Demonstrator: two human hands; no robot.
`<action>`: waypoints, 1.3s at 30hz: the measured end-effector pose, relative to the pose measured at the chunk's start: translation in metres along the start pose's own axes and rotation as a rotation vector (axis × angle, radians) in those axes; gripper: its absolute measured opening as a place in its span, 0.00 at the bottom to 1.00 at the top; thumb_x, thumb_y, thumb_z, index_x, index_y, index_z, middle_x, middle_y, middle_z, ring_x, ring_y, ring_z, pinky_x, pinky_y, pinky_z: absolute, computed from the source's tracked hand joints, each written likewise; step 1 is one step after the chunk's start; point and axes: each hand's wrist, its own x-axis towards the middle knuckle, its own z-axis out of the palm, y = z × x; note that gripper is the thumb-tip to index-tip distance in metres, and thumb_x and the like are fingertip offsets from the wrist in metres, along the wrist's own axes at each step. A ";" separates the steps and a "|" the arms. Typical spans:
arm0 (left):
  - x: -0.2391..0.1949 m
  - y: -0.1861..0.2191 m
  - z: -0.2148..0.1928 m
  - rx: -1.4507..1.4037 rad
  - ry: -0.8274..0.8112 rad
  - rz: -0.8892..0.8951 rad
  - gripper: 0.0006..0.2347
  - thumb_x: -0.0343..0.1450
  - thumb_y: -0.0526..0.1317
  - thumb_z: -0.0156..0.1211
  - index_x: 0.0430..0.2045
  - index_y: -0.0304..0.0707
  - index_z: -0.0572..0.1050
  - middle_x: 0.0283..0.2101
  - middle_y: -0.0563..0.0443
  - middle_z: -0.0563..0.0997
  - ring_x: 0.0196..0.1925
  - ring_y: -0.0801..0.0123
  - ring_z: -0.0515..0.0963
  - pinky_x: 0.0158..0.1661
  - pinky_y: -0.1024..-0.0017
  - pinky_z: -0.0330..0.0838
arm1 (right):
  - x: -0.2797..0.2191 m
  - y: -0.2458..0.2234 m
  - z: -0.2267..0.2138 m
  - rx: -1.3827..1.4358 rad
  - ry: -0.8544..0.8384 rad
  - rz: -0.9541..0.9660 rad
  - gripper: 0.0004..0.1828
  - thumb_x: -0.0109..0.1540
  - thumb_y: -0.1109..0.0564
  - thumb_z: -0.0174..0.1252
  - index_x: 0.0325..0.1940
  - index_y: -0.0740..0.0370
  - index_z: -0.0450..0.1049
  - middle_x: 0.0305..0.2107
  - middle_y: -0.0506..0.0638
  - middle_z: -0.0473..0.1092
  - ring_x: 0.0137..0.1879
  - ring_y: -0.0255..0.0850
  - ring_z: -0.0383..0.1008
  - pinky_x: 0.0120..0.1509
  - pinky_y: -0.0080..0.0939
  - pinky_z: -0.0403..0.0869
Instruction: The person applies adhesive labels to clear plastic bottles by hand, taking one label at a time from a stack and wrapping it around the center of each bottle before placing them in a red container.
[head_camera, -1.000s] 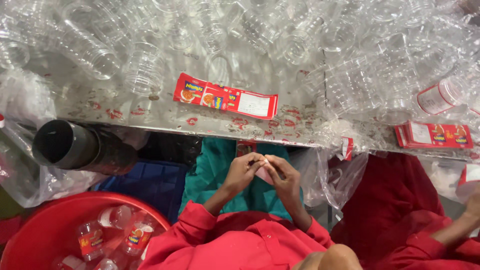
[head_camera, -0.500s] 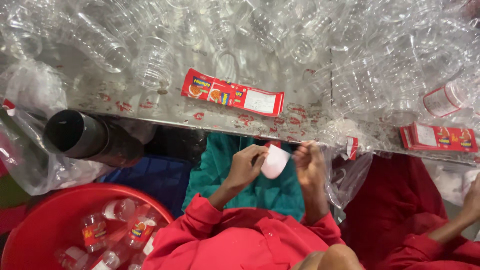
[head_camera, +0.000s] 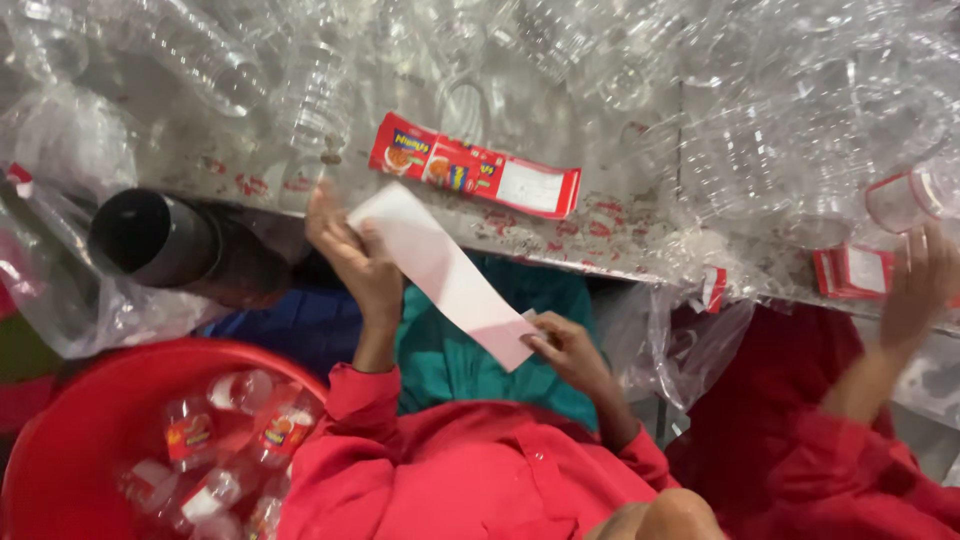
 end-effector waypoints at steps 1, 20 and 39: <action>-0.004 0.007 -0.003 0.643 -0.047 0.426 0.27 0.75 0.33 0.59 0.68 0.25 0.56 0.69 0.29 0.64 0.72 0.47 0.64 0.71 0.61 0.55 | -0.001 0.000 -0.004 0.005 -0.011 0.010 0.09 0.64 0.58 0.63 0.46 0.65 0.78 0.33 0.46 0.72 0.33 0.32 0.65 0.37 0.34 0.66; -0.107 -0.003 0.055 0.105 -1.092 -0.305 0.07 0.71 0.34 0.65 0.39 0.32 0.81 0.33 0.46 0.85 0.31 0.71 0.81 0.34 0.74 0.76 | -0.009 -0.026 -0.021 0.122 0.394 -0.193 0.07 0.61 0.65 0.66 0.43 0.65 0.77 0.40 0.50 0.77 0.46 0.34 0.77 0.52 0.33 0.74; -0.101 0.002 0.058 0.249 -0.981 0.055 0.03 0.72 0.35 0.57 0.35 0.37 0.76 0.33 0.47 0.77 0.38 0.58 0.77 0.42 0.63 0.68 | -0.049 0.125 -0.139 -0.716 1.110 -0.193 0.15 0.70 0.60 0.60 0.56 0.73 0.68 0.46 0.65 0.69 0.52 0.57 0.71 0.57 0.52 0.70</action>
